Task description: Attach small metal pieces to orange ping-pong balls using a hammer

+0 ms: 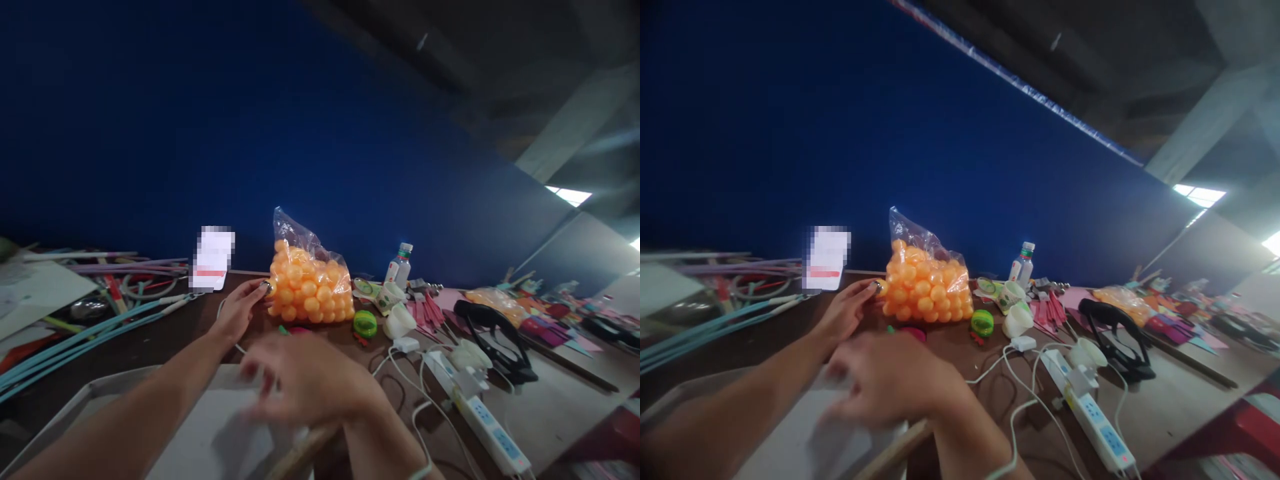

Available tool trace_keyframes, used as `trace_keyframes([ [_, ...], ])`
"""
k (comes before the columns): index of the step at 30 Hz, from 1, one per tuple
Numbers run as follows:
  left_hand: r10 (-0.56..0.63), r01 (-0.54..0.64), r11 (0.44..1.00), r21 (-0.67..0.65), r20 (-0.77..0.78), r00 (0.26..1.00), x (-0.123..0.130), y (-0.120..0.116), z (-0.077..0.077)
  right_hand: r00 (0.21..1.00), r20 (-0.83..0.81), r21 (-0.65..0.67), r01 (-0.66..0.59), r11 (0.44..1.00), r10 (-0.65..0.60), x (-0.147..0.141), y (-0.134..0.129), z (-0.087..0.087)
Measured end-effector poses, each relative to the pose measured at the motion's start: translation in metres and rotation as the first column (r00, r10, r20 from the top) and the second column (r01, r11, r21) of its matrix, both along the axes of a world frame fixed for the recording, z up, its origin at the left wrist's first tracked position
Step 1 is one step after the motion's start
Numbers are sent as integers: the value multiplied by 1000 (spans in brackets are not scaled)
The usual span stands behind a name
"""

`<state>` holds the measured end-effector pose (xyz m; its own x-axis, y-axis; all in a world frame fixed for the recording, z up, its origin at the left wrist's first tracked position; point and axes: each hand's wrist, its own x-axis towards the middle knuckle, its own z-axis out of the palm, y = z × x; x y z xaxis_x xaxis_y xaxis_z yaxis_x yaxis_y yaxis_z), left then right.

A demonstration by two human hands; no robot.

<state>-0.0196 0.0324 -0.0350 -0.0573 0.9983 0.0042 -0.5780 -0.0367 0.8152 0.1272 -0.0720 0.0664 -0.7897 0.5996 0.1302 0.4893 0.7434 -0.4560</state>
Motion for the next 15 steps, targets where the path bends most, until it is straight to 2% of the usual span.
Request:
trace_keyframes([
  [1, -5, 5, 1000, -2, 0, 1000, 0, 0, -1, 976, 142, -17, -166, 986, 166, 0, -15, 3],
  [2, -16, 16, 1000, 2, -1, 1000, 0, 1, -2, 938, 245, -15, -247, 969, 243, -1, -27, 1],
  [5, -32, 32, 999, 15, -16, 999, 0, 1, -4, 859, 368, -48, -364, 930, 355, -6, -43, -25],
  [8, -23, 23, 1000, 11, -18, 1000, -1, 2, -5, 838, 417, -24, -378, 926, 353, -11, -39, -58],
  [10, -21, 21, 1000, 8, -12, 1000, -2, 2, -5, 820, 457, -36, -370, 928, 345, -11, -35, -73],
  [15, -18, 18, 1000, -5, 1, 1000, -2, 1, -4, 830, 475, 36, -349, 936, 291, -1, -33, -85],
])
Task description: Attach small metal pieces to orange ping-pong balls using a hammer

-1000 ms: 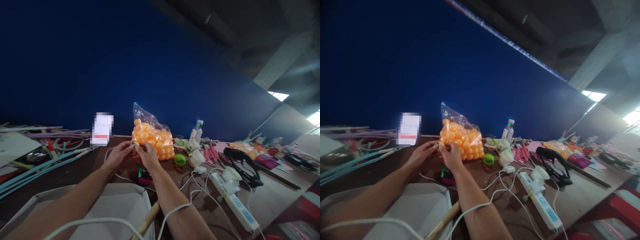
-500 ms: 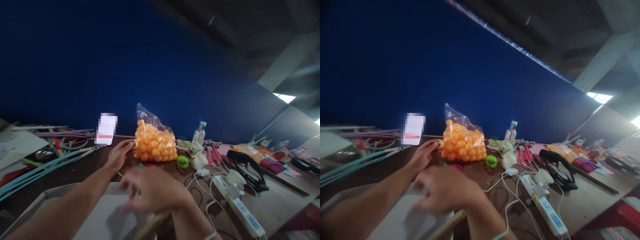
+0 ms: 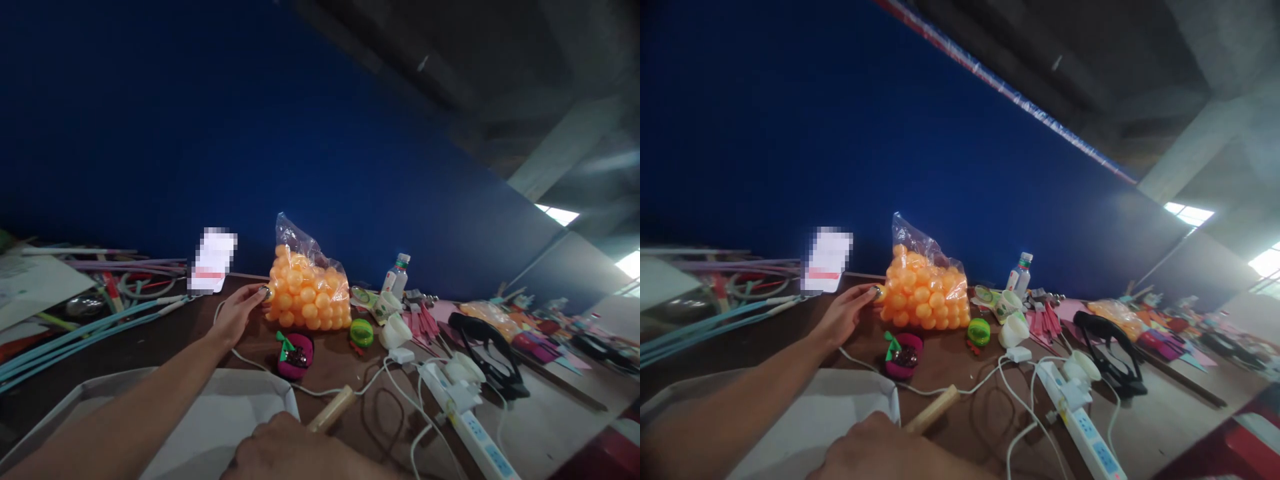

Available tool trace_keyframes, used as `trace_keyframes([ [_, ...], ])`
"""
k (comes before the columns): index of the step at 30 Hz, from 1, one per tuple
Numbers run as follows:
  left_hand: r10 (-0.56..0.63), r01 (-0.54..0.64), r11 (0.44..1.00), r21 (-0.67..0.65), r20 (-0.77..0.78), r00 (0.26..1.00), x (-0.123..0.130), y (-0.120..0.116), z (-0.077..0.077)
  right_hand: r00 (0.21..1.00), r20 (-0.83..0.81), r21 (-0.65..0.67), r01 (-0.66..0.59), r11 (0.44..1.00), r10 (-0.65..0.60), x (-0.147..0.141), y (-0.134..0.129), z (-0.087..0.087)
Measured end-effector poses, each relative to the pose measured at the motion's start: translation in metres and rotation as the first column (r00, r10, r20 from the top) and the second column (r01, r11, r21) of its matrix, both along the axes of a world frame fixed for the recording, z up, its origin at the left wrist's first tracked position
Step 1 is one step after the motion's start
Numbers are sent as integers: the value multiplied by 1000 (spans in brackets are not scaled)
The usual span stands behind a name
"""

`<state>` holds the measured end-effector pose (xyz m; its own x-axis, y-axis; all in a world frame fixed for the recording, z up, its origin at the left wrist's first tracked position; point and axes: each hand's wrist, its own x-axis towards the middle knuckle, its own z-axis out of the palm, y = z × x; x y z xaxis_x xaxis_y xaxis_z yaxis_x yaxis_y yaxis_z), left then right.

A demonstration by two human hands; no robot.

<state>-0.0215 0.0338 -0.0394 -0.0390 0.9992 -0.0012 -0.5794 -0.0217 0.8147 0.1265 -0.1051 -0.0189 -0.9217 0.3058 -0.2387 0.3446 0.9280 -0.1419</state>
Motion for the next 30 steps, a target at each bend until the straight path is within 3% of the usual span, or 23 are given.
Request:
trace_keyframes([
  [4, -3, 3, 1000, -9, 18, 1000, 1, 0, 1, 998, -61, 110, 42, 993, -36, 4, 0, 7],
  [8, -3, 3, 1000, 0, 38, 999, 1, 1, 1, 968, -178, 154, 207, 966, -179, 3, 3, 27],
  [10, -12, 12, 1000, 9, 44, 999, 1, 0, 1, 898, -327, 98, 342, 935, -294, 4, 7, 37],
  [13, -31, 31, 1000, 3, 52, 998, 1, -1, 2, 718, -547, -20, 503, 864, -431, 9, 16, 46],
  [16, -56, 56, 998, 7, 67, 996, 2, -3, 5, 550, -658, -47, 651, 757, -515, 16, 29, 45],
  [18, -8, 7, 1000, 11, 70, 998, 1, -3, 7, 488, -681, -54, 710, 702, -546, 23, 38, 42],
  [22, -57, 57, 998, 11, 66, 996, 1, -4, 10, 397, -698, -95, 773, 627, -596, 33, 52, 37],
  [26, -63, 63, 998, 2, 65, 996, 2, -8, 14, 353, -746, -61, 808, 586, -565, 34, 58, 30],
  [30, -67, 67, 998, 4, 58, 996, 4, -10, 16, 386, -713, -8, 830, 558, -585, 30, 57, 27],
])
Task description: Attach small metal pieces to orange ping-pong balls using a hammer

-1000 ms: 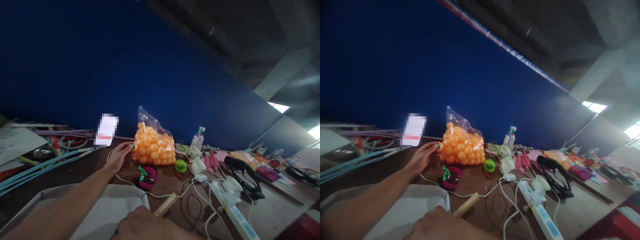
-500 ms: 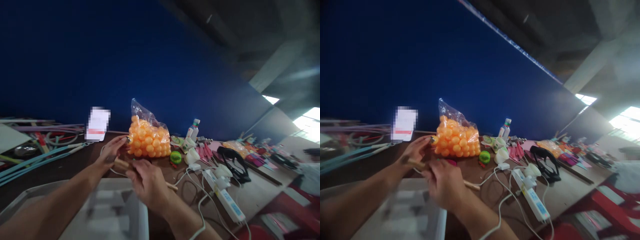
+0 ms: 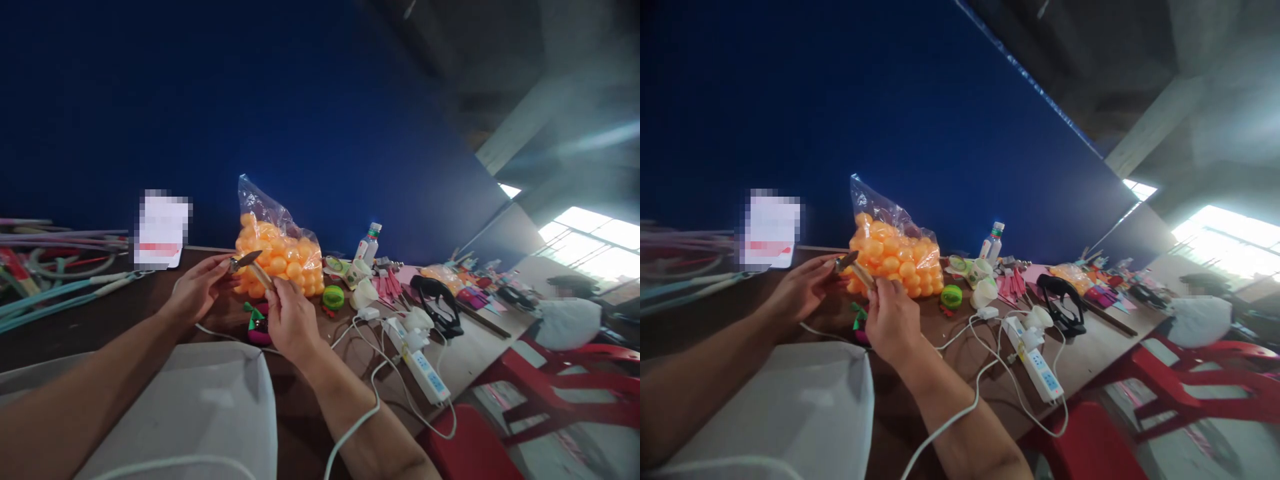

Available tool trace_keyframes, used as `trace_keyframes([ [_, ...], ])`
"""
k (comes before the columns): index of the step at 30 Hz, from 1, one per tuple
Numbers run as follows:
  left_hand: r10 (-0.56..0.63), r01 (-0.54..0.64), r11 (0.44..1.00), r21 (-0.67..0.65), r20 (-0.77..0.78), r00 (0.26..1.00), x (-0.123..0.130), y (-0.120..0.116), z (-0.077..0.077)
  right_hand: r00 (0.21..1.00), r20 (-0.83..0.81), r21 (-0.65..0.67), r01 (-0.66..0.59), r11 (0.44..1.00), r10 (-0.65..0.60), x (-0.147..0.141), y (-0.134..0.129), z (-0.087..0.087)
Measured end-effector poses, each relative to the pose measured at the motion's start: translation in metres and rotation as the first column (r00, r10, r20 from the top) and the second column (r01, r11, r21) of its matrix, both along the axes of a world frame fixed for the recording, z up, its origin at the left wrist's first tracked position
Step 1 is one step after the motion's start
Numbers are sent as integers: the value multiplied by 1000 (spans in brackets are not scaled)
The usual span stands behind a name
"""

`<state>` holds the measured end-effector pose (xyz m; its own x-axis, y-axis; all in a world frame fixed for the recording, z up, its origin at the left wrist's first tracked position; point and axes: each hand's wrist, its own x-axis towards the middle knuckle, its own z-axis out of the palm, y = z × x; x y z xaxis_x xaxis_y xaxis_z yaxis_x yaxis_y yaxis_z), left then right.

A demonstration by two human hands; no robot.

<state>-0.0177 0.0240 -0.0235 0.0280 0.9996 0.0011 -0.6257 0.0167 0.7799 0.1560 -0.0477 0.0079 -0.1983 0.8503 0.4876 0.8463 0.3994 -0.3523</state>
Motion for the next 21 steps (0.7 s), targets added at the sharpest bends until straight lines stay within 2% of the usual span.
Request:
trace_keyframes([
  [3, -17, 17, 1000, 3, 5, 1000, 1, 2, -2, 999, 44, -40, 4, 999, -2, -2, -1, -1],
  [8, 2, -2, 1000, 2, 3, 1000, 0, 4, -4, 1000, 16, 38, 17, 999, -17, -1, 0, -2],
  [13, 10, -10, 1000, -12, 4, 1000, -1, 3, -3, 998, 52, 8, 21, 1000, -21, -1, 0, -3],
  [18, 28, -28, 999, 22, 0, 1000, -1, 5, -6, 1000, 24, 51, 14, 999, -15, -2, 2, -6],
  [21, 10, -10, 1000, 12, -1, 1000, -1, 4, -6, 999, 50, 20, 5, 1000, -6, -2, 2, -5],
])
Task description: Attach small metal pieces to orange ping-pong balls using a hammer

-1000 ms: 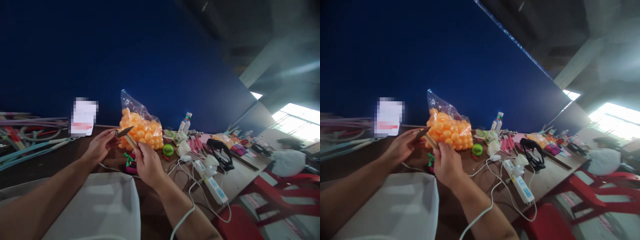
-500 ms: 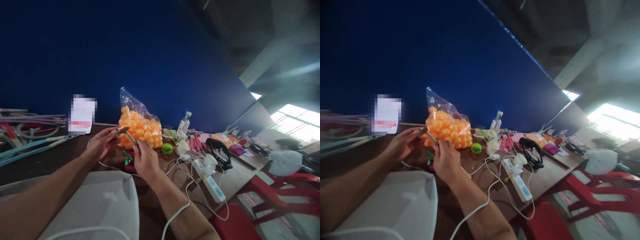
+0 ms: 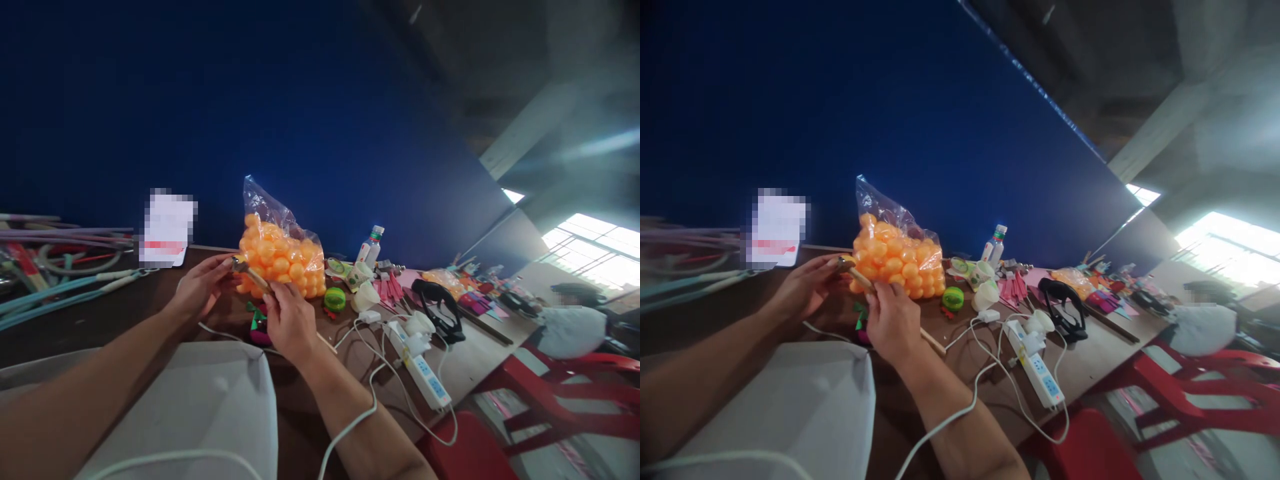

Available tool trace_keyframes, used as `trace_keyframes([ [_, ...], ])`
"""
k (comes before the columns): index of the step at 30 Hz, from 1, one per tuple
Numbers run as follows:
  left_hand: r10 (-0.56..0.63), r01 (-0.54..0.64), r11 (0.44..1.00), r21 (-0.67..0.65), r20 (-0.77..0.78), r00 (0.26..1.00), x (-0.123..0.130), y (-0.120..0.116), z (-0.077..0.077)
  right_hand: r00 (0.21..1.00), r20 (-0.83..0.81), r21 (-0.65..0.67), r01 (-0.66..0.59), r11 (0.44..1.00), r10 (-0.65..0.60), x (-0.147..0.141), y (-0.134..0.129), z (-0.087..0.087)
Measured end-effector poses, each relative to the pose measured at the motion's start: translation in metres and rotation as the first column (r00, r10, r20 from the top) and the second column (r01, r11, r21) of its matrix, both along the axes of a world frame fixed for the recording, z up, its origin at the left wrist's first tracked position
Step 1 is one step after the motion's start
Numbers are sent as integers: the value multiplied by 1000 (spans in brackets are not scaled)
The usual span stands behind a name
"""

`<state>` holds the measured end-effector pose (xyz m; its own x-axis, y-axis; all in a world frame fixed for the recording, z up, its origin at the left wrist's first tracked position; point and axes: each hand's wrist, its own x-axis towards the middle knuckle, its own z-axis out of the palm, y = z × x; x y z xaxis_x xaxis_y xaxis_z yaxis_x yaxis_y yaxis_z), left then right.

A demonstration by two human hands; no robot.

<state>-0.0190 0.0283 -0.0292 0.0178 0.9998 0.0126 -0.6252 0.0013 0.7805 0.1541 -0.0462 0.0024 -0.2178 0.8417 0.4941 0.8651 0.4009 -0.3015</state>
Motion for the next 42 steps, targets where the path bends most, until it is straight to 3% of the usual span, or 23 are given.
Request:
trace_keyframes([
  [3, 19, -19, 1000, 12, 1, 1000, -1, -2, 1, 995, 2, -9, -103, 995, 103, 0, -4, 5],
  [5, 17, -17, 999, 27, 7, 1000, -3, -1, 2, 968, 31, -30, -248, 968, 249, -1, -9, 9],
  [10, 4, -6, 1000, 29, 65, 998, -7, 4, -2, 752, 218, -213, -585, 782, 622, -5, -24, 15],
  [12, 10, -11, 1000, 20, 75, 997, -8, 6, -3, 658, 299, -294, -626, 722, 691, -9, -33, 17],
  [15, -3, 2, 1000, 17, 70, 998, -8, 5, -2, 567, 371, -417, -606, 677, 736, -13, -46, 22],
  [18, -13, 13, 1000, 14, 55, 998, -8, 4, -2, 512, 339, -532, -588, 609, 790, -15, -54, 29],
  [20, -14, 13, 1000, 19, 48, 999, -8, 4, -3, 529, 257, -557, -603, 571, 809, -14, -54, 35],
  [21, -15, 14, 1000, 22, 46, 999, -8, 5, -3, 572, 223, -541, -601, 588, 789, -12, -52, 37],
  [23, -20, 19, 999, 30, 43, 999, -8, 5, -5, 714, 207, -465, -529, 710, 669, -7, -45, 41],
  [25, -27, 26, 999, 38, 38, 999, -9, 6, -6, 857, 241, -379, -350, 857, 456, -1, -34, 44],
  [27, -33, 32, 999, 40, 33, 999, -9, 6, -7, 927, 284, -323, -148, 935, 245, 7, -22, 45],
  [29, -32, 31, 999, 37, 33, 999, -9, 6, -7, 936, 337, -306, 6, 952, 103, 14, -10, 45],
  [32, -22, 21, 999, 50, 29, 999, -9, 7, -8, 899, 438, -299, 119, 947, 25, 20, 5, 43],
  [42, 5, -6, 998, 55, 20, 1000, -9, 6, -11, 777, 596, -342, 17, 940, 203, -7, 19, 32],
])
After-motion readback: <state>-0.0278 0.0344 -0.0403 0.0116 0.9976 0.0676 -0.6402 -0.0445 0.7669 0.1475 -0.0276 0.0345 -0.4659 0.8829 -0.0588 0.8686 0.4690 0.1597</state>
